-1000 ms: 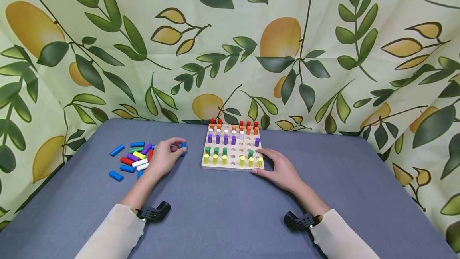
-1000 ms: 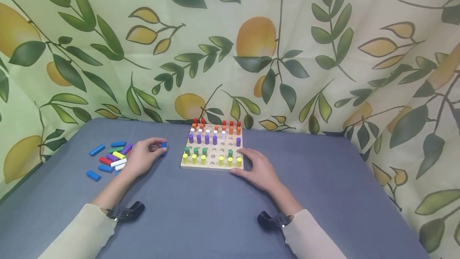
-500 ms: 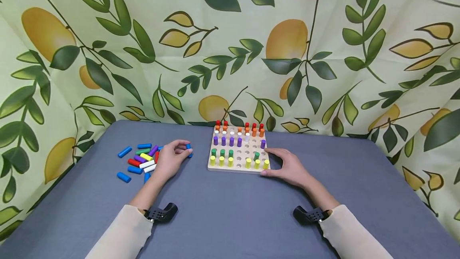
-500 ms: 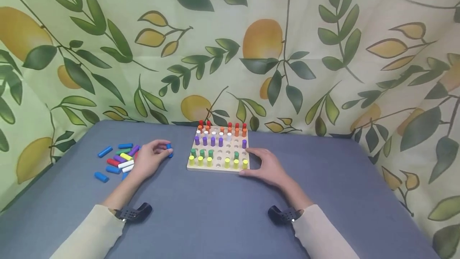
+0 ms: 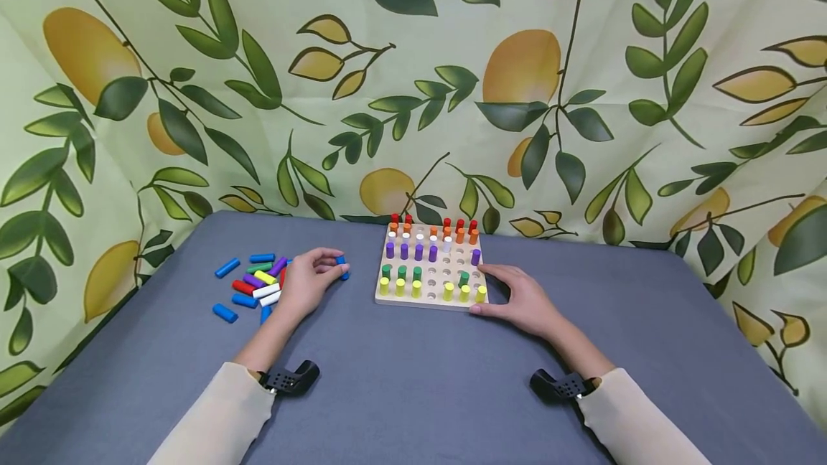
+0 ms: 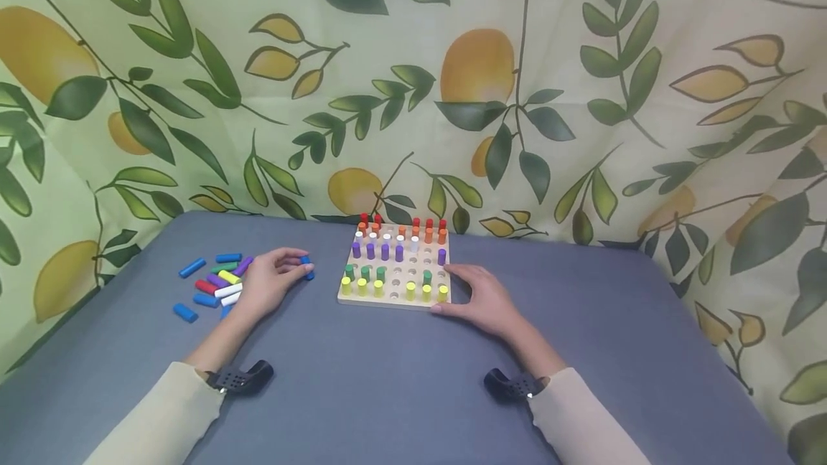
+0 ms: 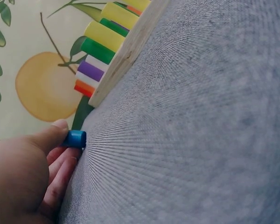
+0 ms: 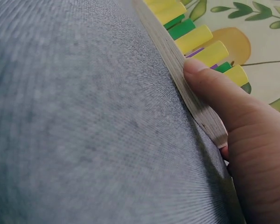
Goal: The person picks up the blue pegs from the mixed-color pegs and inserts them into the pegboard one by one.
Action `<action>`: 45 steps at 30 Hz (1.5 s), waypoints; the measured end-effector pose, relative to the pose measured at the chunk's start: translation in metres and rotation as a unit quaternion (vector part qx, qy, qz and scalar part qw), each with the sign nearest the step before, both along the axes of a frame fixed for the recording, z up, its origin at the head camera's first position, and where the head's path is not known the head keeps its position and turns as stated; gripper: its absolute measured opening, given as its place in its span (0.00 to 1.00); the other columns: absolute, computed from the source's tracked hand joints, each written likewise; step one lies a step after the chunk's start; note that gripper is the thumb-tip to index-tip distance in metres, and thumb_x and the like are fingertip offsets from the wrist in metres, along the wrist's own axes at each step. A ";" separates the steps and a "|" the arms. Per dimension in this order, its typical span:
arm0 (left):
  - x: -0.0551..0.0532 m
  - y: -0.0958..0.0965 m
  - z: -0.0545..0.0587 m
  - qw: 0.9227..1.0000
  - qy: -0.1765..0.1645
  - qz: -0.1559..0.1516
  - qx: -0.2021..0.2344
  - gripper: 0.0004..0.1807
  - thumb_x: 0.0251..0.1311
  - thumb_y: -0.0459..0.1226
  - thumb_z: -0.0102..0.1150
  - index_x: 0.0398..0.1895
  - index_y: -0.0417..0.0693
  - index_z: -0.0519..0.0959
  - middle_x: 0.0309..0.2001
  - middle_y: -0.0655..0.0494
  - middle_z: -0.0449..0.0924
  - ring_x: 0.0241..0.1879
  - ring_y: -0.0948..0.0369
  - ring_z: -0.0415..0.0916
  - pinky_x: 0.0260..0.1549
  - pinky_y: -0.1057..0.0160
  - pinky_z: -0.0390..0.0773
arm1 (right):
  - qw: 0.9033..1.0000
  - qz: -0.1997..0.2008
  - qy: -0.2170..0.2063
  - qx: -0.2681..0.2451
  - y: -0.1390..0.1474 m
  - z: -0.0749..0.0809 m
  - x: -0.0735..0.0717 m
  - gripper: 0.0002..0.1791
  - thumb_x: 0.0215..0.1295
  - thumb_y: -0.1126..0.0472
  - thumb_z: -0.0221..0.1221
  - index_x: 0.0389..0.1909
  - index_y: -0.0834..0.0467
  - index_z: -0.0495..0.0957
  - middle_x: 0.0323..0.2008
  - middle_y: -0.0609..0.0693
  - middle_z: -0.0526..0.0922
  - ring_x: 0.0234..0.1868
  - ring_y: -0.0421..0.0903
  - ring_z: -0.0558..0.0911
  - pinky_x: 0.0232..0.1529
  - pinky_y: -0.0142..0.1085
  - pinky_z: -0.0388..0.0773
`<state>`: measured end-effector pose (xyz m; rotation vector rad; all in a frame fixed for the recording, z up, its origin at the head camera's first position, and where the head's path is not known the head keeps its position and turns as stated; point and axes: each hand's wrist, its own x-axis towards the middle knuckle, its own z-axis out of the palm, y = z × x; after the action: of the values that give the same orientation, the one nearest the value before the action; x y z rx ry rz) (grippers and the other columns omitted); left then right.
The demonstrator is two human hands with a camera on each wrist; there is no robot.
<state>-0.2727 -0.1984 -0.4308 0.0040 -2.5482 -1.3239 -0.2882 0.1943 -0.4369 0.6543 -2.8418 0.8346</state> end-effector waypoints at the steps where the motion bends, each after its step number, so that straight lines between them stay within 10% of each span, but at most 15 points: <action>1: 0.000 -0.001 0.000 1.000 0.000 0.001 -0.002 0.17 0.64 0.41 0.68 0.53 0.44 0.83 0.46 0.44 0.88 0.44 0.53 0.86 0.43 0.58 0.84 | 1.000 0.000 0.000 0.000 -0.001 0.000 0.000 0.47 0.51 0.33 0.72 0.70 0.49 0.72 0.68 0.53 0.77 0.70 0.58 0.72 0.68 0.62 0.68; 15: -0.001 -0.001 0.003 0.999 0.000 0.018 0.047 0.15 0.65 0.40 0.67 0.50 0.41 0.85 0.42 0.42 0.89 0.33 0.63 0.86 0.30 0.75 0.81 | 1.000 0.008 0.008 -0.001 -0.002 0.004 0.001 0.46 0.52 0.35 0.72 0.69 0.51 0.73 0.67 0.54 0.78 0.69 0.59 0.73 0.68 0.62 0.68; 36: -0.017 0.029 0.025 0.990 0.018 0.010 0.140 0.16 0.65 0.39 0.67 0.51 0.38 0.85 0.41 0.41 0.89 0.31 0.66 0.85 0.31 0.69 0.84 | 1.000 -0.005 0.002 -0.002 0.002 0.003 0.003 0.46 0.52 0.35 0.72 0.69 0.51 0.73 0.67 0.56 0.77 0.69 0.60 0.73 0.67 0.63 0.68; 45: -0.027 0.052 0.028 0.987 0.008 0.009 0.163 0.15 0.63 0.39 0.68 0.50 0.40 0.86 0.43 0.43 0.89 0.37 0.50 0.88 0.40 0.57 0.87 | 1.000 -0.004 0.003 0.003 -0.002 0.002 0.001 0.46 0.51 0.33 0.71 0.69 0.51 0.73 0.66 0.56 0.78 0.69 0.59 0.73 0.67 0.63 0.68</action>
<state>-0.2994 -0.1467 -0.4031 0.0788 -2.2831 -1.7094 -0.2872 0.1923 -0.4349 0.6453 -2.8411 0.8223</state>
